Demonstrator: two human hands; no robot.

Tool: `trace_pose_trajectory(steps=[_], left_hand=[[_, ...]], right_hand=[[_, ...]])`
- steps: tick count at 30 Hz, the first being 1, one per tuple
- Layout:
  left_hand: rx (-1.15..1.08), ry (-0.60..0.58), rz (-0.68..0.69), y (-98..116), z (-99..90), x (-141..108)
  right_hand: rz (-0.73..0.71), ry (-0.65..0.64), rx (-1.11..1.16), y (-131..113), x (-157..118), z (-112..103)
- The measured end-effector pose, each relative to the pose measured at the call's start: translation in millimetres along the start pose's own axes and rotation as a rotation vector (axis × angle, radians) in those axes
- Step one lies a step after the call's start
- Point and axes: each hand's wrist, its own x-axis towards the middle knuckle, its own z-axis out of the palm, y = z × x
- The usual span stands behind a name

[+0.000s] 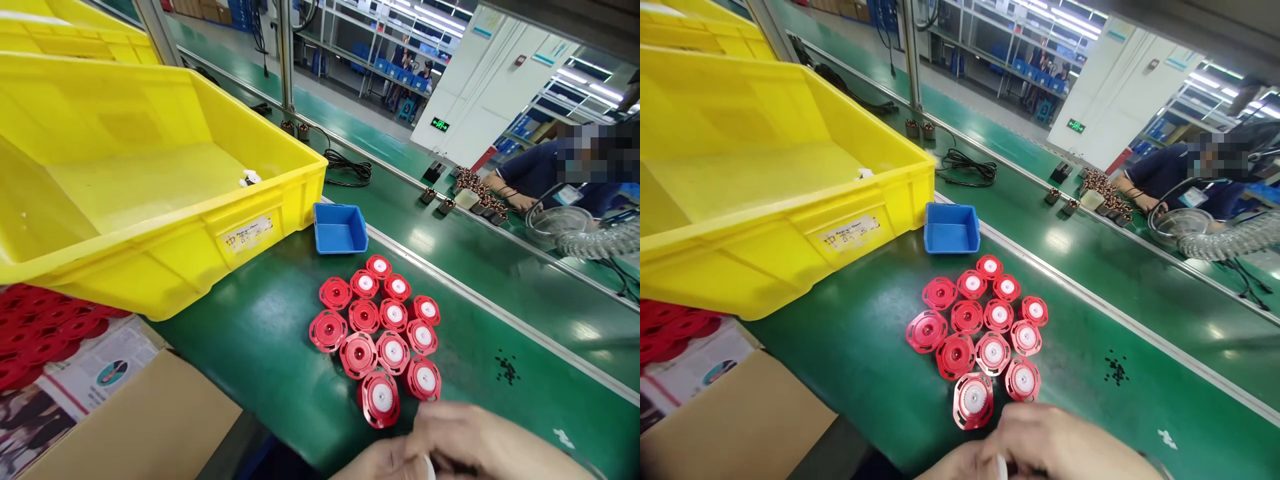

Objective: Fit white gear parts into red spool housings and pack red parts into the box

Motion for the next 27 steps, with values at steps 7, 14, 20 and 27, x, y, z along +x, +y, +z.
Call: trace_pose_trajectory(steps=[7, 14, 20, 27], left_hand=[[-0.069, 0.103, 0.004, 5, 1.3, -3], [-0.284, 0.126, -0.034, 12, 1.0, -11], [-0.244, 0.132, -0.135, 19, 1.7, -22], [-0.261, 0.2, -0.187, 37, 8.9, -42]], right_hand=[[0.086, 0.153, 0.312, 16, 15, -6], [0.067, 0.175, -0.041, 12, 11, -4], [0.103, 0.387, -0.4, 26, -22, 34], [0.001, 0.622, -0.696, 38, -15, 88]])
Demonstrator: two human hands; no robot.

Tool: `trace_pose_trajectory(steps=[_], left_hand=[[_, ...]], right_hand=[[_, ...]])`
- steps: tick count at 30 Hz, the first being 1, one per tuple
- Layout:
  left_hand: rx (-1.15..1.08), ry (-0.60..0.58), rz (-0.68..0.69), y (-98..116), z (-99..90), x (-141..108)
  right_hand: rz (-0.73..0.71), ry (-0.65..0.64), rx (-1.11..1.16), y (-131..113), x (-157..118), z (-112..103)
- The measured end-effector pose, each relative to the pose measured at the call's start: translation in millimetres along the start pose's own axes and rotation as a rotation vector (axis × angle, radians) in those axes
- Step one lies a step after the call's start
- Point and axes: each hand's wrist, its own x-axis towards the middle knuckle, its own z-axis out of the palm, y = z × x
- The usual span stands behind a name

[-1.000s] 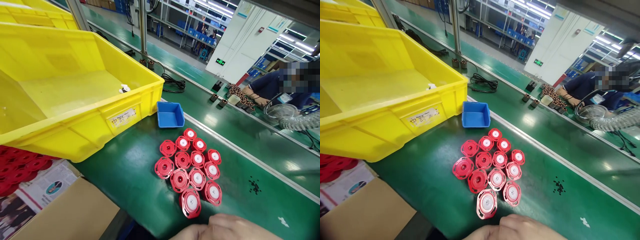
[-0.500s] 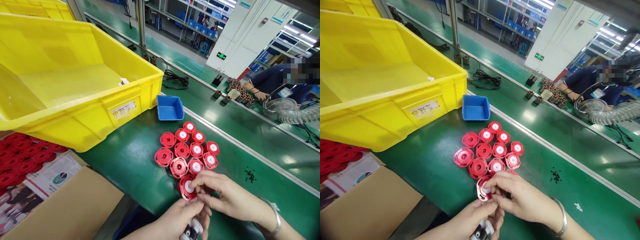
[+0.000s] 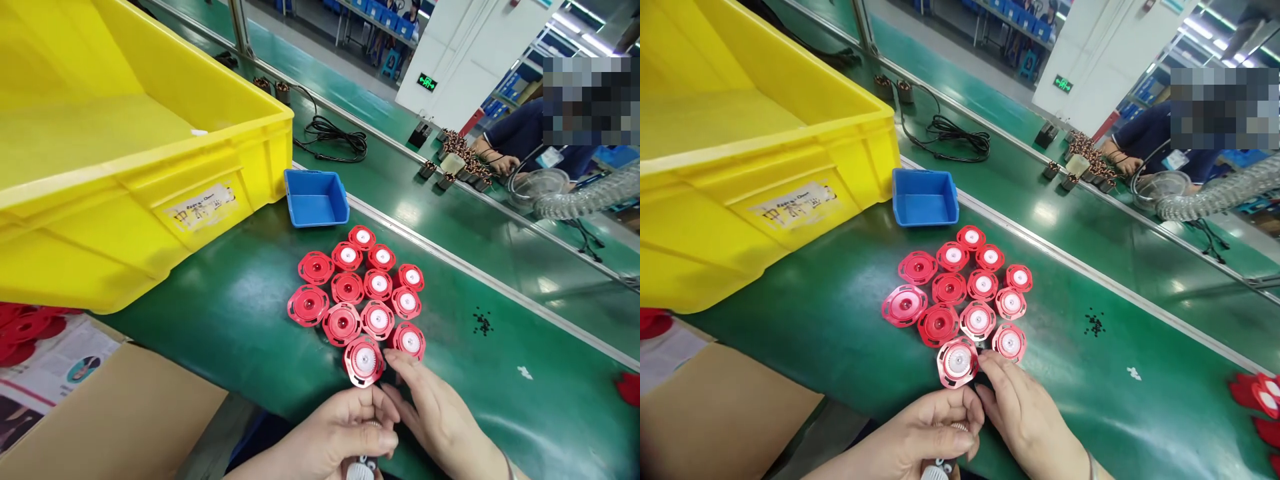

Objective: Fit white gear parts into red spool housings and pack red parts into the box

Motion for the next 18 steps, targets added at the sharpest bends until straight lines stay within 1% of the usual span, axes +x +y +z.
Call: trace_pose_trajectory(steps=[2, 6, 8, 9, 11, 13, 15, 18], left_hand=[[-0.03, 0.01, 0.007, -1, -1.0, -6], [-0.022, -0.05, 0.022, -9, -12.0, -11], [-0.007, -0.069, 0.072, -11, -17.7, -14], [0.007, -0.06, 0.105, -10, -19.5, -16], [0.044, 0.003, 0.16, -5, -20.1, -23], [0.087, 0.083, 0.2, 4, -18.1, -33], [0.13, 0.139, 0.246, 14, -16.0, -41], [0.203, 0.189, 0.331, 28, -16.4, -47]], right_hand=[[-0.001, 0.016, 0.004, 1, 2, 11], [-0.016, 0.016, 0.047, 4, 6, 21], [-0.014, 0.007, 0.083, 4, 5, 20], [-0.011, 0.004, 0.104, 5, 4, 17], [0.014, 0.003, 0.187, 7, 0, 8], [0.095, 0.003, 0.356, 13, -1, -4], [0.23, 0.009, 0.595, 20, 2, -17], [0.447, 0.084, 0.968, 31, 15, -31]])
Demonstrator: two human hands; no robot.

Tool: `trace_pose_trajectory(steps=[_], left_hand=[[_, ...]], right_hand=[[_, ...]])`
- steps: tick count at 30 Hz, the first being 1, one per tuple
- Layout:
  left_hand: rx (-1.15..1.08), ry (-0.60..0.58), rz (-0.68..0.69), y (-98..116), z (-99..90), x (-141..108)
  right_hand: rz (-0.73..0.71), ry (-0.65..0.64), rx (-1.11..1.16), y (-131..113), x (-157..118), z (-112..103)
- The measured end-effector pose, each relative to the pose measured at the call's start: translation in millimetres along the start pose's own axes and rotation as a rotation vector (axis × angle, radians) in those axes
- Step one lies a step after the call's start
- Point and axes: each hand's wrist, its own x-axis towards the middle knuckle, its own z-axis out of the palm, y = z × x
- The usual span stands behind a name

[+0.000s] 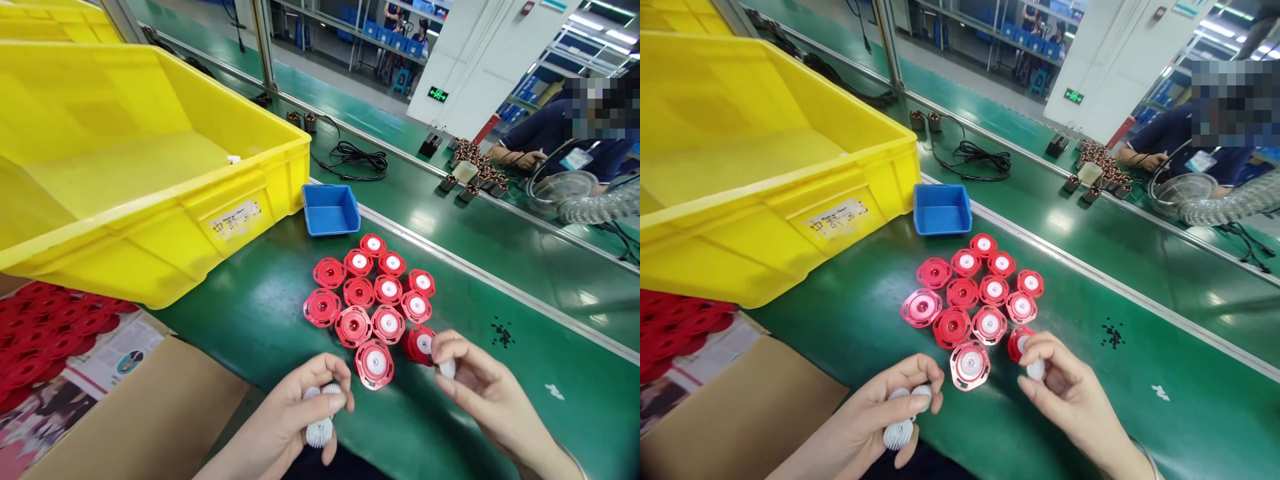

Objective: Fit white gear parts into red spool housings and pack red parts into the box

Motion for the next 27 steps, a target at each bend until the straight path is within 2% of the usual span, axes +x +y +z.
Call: trace_pose_trajectory(steps=[3, 6, 11, 15, 17, 19, 24, 27], left_hand=[[0.047, 0.055, 0.07, 8, -5.9, 6], [0.039, 0.059, 0.102, 11, -14.3, 12], [-0.049, -0.055, 0.117, 10, -31.0, 16], [-0.098, -0.109, 0.12, 11, -36.0, 19], [-0.119, -0.123, 0.11, 13, -35.1, 20], [-0.141, -0.124, 0.1, 15, -33.4, 22], [-0.205, -0.164, 0.104, 16, -32.2, 26], [-0.245, -0.199, 0.108, 14, -33.9, 28]], right_hand=[[0.174, 0.025, 0.33, -8, 20, 0], [0.271, -0.009, 0.52, -14, 40, 9], [0.365, -0.061, 0.589, -24, 63, 26], [0.428, -0.059, 0.58, -27, 76, 34], [0.369, -0.075, 0.492, -26, 84, 35], [0.25, -0.101, 0.3, -22, 94, 36], [-0.214, -0.14, -0.387, -12, 118, 36], [-0.339, -0.228, -0.533, -11, 125, 40]])
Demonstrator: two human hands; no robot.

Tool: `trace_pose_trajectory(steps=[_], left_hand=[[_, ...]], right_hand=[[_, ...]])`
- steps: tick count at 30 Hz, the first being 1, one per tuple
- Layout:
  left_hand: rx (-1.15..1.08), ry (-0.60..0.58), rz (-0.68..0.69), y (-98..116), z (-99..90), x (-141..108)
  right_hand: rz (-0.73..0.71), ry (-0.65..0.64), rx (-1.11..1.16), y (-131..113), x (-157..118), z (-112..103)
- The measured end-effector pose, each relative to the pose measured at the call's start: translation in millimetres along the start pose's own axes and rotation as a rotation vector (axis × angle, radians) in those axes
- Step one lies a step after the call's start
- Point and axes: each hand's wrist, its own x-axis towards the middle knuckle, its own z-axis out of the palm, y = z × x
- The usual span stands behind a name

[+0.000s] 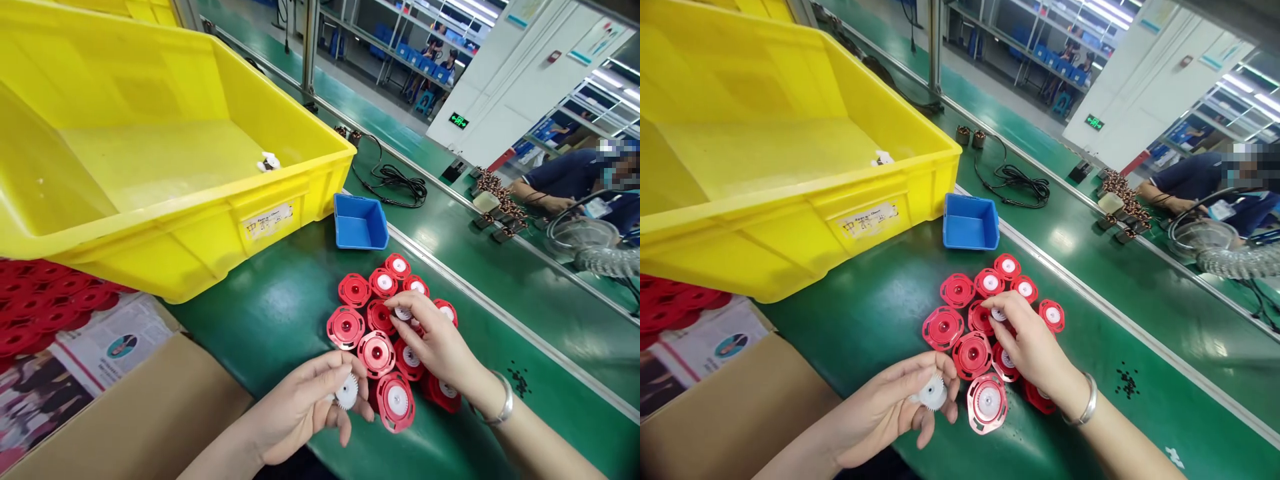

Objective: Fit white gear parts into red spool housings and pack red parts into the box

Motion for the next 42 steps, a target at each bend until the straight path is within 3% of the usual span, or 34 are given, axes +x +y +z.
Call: trace_pose_trajectory(steps=[11, 26, 31, 33, 37, 42], left_hand=[[-0.137, -0.042, -0.035, -2, -6.0, 1], [-0.111, -0.116, -0.035, -1, -8.7, 1], [-0.108, -0.11, -0.031, -2, -8.9, 2], [-0.121, -0.119, -0.027, -3, -9.8, 2], [-0.091, -0.143, 0.001, -7, -11.5, 2], [-0.036, -0.181, 0.005, -8, -10.9, 0]], right_hand=[[-0.027, -0.092, -0.077, -1, 4, -1], [-0.077, -0.141, -0.189, 2, 5, -1], [-0.162, 0.021, -0.325, -24, -5, -15], [-0.163, -0.045, -0.236, -39, -11, -17], [-0.154, -0.383, -0.03, -59, -14, -4], [-0.15, -0.39, 0.104, -61, -8, 13]])
